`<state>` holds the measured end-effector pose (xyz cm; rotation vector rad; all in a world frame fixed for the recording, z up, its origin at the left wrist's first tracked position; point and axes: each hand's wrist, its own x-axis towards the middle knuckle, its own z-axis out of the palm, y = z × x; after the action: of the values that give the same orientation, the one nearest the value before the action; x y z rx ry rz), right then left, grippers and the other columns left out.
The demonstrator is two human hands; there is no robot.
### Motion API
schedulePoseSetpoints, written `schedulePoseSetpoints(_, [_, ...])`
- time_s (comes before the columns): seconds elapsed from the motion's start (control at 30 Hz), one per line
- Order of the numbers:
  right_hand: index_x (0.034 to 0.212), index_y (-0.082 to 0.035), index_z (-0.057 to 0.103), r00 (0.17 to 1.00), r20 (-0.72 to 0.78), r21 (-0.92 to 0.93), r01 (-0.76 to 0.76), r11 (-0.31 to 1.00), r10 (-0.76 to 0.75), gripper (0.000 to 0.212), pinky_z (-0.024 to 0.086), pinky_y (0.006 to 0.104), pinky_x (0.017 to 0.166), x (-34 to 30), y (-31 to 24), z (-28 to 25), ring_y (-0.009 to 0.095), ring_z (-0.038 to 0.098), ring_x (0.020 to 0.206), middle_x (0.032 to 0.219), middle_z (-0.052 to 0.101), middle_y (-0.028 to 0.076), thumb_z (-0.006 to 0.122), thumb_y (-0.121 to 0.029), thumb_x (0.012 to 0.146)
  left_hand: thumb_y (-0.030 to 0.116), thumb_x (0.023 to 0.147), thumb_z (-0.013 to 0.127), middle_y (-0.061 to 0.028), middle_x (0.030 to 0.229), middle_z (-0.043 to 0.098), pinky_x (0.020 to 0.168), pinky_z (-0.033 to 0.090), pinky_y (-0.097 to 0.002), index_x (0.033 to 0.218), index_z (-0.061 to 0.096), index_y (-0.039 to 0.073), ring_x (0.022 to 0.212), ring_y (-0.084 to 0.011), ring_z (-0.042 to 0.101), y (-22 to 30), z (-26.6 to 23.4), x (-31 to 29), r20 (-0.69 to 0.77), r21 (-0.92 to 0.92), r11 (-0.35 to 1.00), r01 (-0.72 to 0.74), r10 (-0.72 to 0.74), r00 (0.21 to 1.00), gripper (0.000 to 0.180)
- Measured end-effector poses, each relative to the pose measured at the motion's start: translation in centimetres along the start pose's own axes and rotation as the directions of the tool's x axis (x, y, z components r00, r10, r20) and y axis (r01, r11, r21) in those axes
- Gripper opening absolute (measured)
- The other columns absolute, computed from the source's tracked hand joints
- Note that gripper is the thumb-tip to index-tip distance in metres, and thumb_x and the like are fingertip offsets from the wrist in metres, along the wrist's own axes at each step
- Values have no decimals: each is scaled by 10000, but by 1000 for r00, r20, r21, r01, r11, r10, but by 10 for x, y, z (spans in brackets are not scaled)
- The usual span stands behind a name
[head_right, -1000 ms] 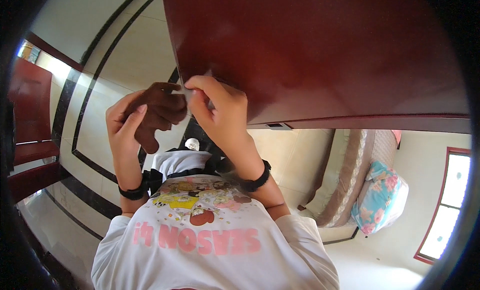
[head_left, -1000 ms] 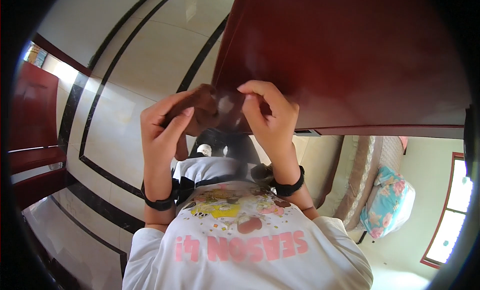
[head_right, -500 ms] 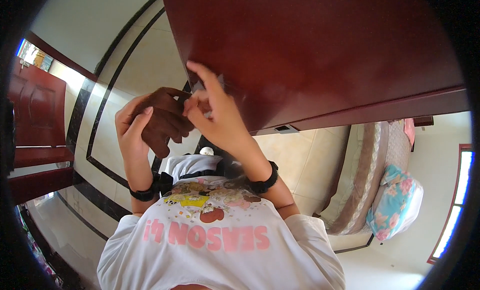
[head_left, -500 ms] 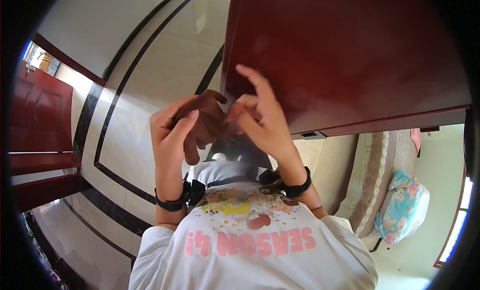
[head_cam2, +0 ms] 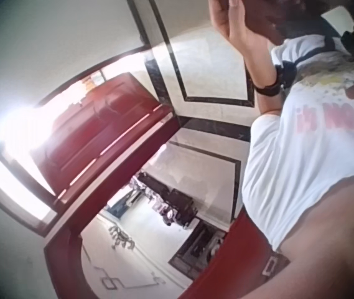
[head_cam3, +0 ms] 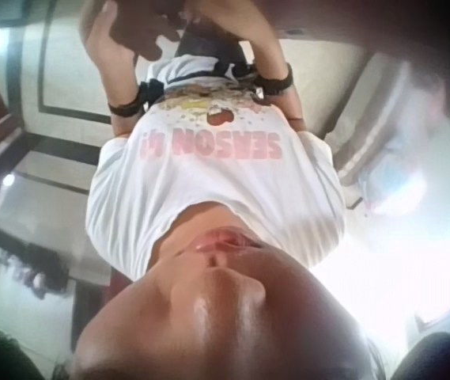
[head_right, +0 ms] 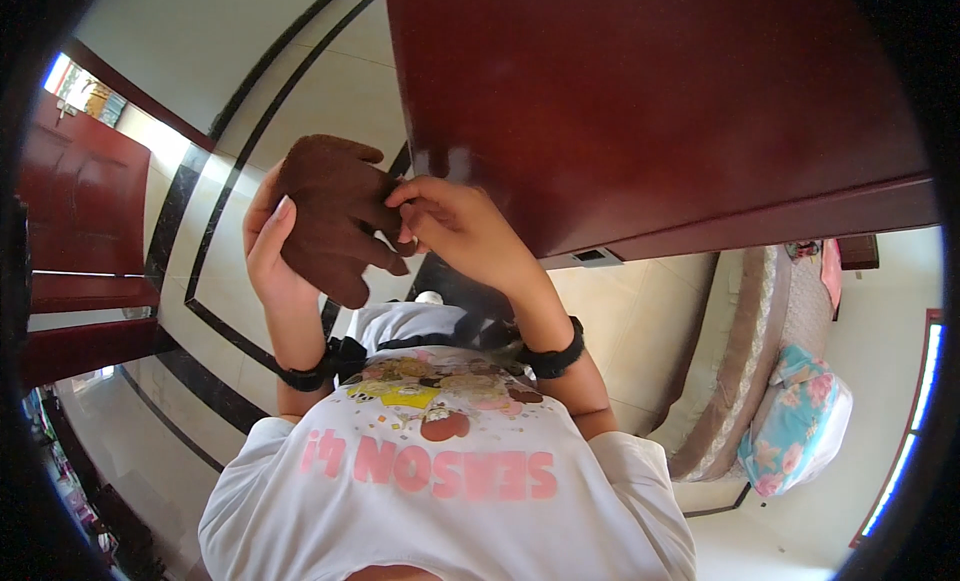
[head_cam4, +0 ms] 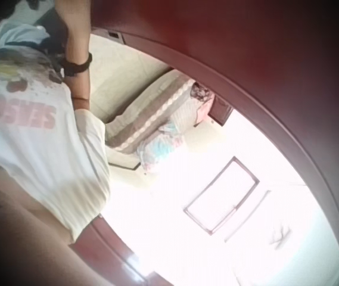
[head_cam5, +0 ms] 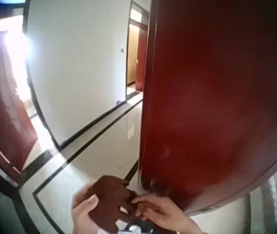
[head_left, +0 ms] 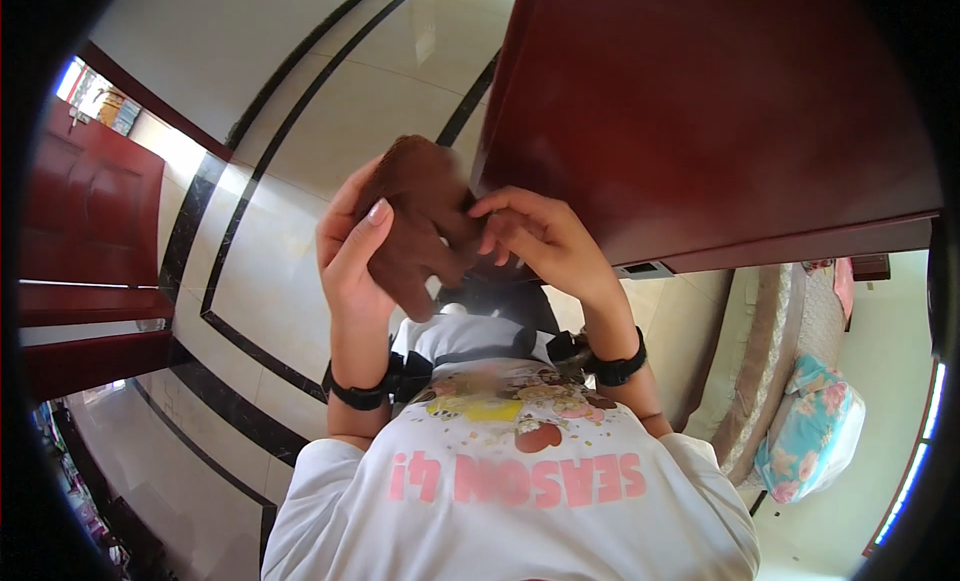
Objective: The person wipes the surface and edges of a red wooden door using a brown cloth, moving across different sections of the door panel and frame.
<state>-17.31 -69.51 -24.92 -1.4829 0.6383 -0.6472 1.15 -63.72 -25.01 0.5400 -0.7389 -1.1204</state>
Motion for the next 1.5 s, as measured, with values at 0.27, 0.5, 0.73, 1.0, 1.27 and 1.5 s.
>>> schedulePoseSetpoints(0.27, [1207,-32,466,960,122,-401,-186,897,254,630,439,351,816,8,28,1,230,581,925,974,608,166,284,-551,899,166,820,488,-221,1211,460,900,411,-382,1265,364,-41,1074,-304,497,-1,8,0,203,-290,957,5,57,977,506])
schedulePoseSetpoints(0.5, [1268,-12,401,914,193,117,-383,916,357,709,352,300,946,-3,4,40,205,458,1097,1202,494,104,165,-571,903,349,879,426,-157,1219,488,880,435,-432,1286,365,48,1028,-299,529,-5,8,-1,144,-414,909,-42,112,983,510])
schedulePoseSetpoints(0.73, [1263,-16,411,998,19,751,22,660,-56,792,319,362,968,-29,29,24,205,413,1179,1259,472,109,216,-660,844,173,788,580,-65,986,516,766,403,-268,1408,129,97,869,-161,502,11,39,4,282,-100,983,-157,179,942,771])
schedulePoseSetpoints(1.0, [1210,32,435,921,-360,520,332,787,-150,490,331,292,934,-90,10,21,158,459,1085,1188,507,84,460,-314,863,106,786,614,-65,920,533,733,430,-248,1171,508,46,856,-134,517,-6,35,0,334,929,83,-361,237,912,404])
schedulePoseSetpoints(1.27, [1056,33,480,855,-513,282,247,927,-72,320,379,275,812,-161,-4,30,117,445,882,981,491,61,437,-221,865,137,755,678,-124,950,590,768,452,-287,1072,508,-20,864,-189,579,-46,114,-67,424,706,698,-119,-282,861,392])
schedulePoseSetpoints(1.5, [1061,30,491,755,-655,87,116,989,-31,367,435,254,710,-205,20,43,119,502,811,872,539,73,633,-128,762,164,819,621,-103,859,629,741,443,-247,979,548,-43,838,-128,578,-70,108,-93,397,777,628,35,-533,747,272])
